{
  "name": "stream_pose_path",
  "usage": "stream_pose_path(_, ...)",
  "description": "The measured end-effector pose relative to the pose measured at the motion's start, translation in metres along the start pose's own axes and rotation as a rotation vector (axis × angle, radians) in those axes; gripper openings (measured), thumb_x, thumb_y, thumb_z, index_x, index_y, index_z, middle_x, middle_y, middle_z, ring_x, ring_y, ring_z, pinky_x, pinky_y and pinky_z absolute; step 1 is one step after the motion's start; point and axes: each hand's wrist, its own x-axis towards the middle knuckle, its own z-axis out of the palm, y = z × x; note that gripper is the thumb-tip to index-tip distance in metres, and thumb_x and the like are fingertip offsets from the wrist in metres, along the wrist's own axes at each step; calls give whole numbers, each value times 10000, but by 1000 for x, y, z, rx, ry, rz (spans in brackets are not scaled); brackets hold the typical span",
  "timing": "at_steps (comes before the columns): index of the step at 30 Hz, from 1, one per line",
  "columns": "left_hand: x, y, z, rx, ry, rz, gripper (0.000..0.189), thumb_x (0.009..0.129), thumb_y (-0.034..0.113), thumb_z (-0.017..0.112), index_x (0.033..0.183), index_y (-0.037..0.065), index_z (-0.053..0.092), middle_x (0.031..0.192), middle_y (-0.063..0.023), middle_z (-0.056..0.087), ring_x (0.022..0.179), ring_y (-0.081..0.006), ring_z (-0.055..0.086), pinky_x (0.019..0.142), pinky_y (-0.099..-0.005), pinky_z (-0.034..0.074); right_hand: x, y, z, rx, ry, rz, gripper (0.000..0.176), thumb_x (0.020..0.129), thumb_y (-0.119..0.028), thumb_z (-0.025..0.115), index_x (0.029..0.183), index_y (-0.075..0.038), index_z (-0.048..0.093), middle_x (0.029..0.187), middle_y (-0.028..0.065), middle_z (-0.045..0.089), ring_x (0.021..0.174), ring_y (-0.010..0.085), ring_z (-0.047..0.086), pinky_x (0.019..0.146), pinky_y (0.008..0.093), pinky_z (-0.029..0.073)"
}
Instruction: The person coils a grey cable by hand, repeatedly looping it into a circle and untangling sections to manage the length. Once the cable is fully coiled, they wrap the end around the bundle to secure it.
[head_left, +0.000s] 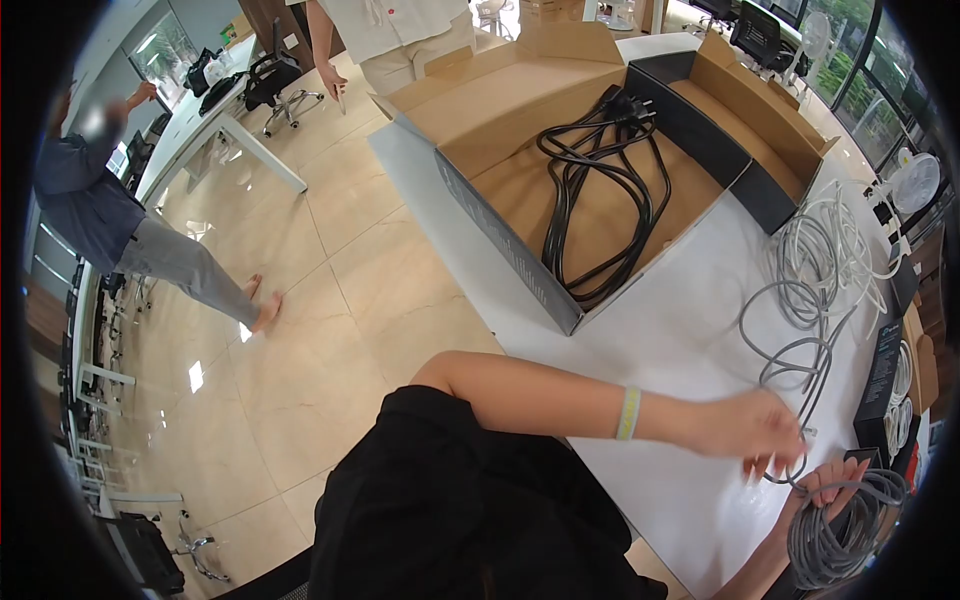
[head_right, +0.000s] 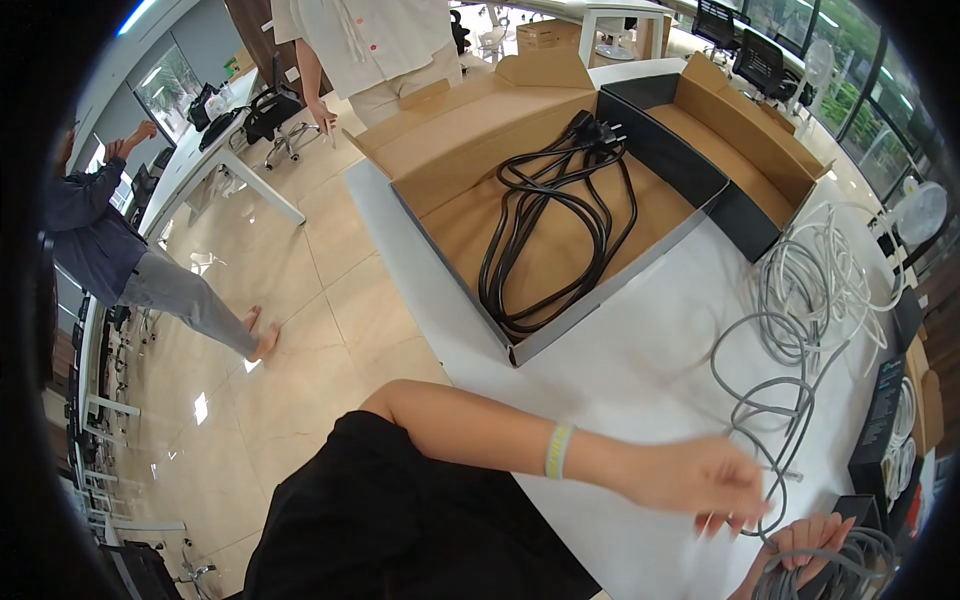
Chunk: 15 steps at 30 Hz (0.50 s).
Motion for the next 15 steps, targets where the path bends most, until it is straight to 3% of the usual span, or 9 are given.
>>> stream_pose_path(1, 2, -11, 6, -36, -115, -156, 369, 865, 338, 517, 983, -11, 527, 856, -73, 567, 714, -117, 565, 563, -237, 479, 0, 0, 4, 30, -58, 46, 299, 960, -242, 314, 722, -65, 354, 554, 21, 319, 469, 89, 336, 397, 199, 303)
stream_pose_path(2, 1, -21, 12, -36, -116, -158, 369, 865, 338, 517, 983, -11, 527, 856, -73, 567, 714, -117, 565, 563, -237, 479, -3, 1, 9, 85, -62, 76, 327, 963, -263, 293, 704, -67, 332, 552, 34, 317, 451, 102, 325, 394, 214, 302)
stream_pose_path(4, 0, -36, 21, -73, -196, -340, 604, 851, 394, 519, 1235, -42, 357, 1017, -126, 518, 787, -171, 575, 648, -265, 505, -10, 15, 32, 138, -25, 44, 339, 963, -279, 285, 701, -67, 328, 552, 41, 318, 447, 112, 321, 393, 220, 299)
stream_pose_path(7, 2, -48, 24, -195, -260, -248, 636, 843, 435, 507, 1289, 44, 277, 1126, -149, 446, 863, -226, 571, 681, -333, 515, -16, 19, 41, 209, 20, 38, 380, 961, -331, 255, 701, -64, 326, 554, 64, 344, 429, 145, 348, 377, 238, 315)
stream_pose_path(9, 1, -46, 24, -210, -278, -275, 614, 858, 425, 489, 1310, 88, 246, 1162, -107, 421, 916, -198, 543, 721, -342, 499, -17, 18, 34, 82, -136, 139, 401, 959, -356, 230, 708, -58, 329, 554, 76, 368, 417, 155, 385, 358, 251, 335)
stream_pose_path(12, 3, -54, 22, -387, -207, -181, 398, 905, 339, 441, 1233, 139, 338, 1138, -26, 449, 848, -123, 522, 705, -280, 474, -27, 21, 32, 96, -2, -1, 402, 960, -357, 209, 724, -60, 345, 542, 71, 374, 398, 154, 393, 329, 245, 333)
stream_pose_path(13, 2, -53, 21, -366, -208, -199, 398, 905, 339, 441, 1233, 139, 338, 1138, -26, 449, 848, -123, 522, 705, -280, 474, -28, 20, 32, 63, 64, -41, 399, 961, -353, 205, 728, -63, 349, 532, 67, 365, 390, 150, 379, 324, 236, 326)
stream_pose_path(14, 3, -52, 19, -336, -147, -115, 384, 903, 324, 450, 1212, 120, 348, 1136, -20, 437, 850, -114, 513, 720, -273, 462, -27, 26, 43, 49, 209, -110, 379, 962, -343, 222, 732, -76, 363, 518, 39, 344, 378, 121, 344, 320, 208, 312)
stream_pose_path(15, 3, -51, 18, -312, -88, -29, 371, 902, 310, 459, 1191, 100, 357, 1133, -15, 425, 852, -106, 505, 736, -265, 451, -23, 31, 52, 64, 207, -122, 379, 962, -343, 222, 732, -76, 363, 518, 39, 344, 378, 121, 344, 320, 208, 312)
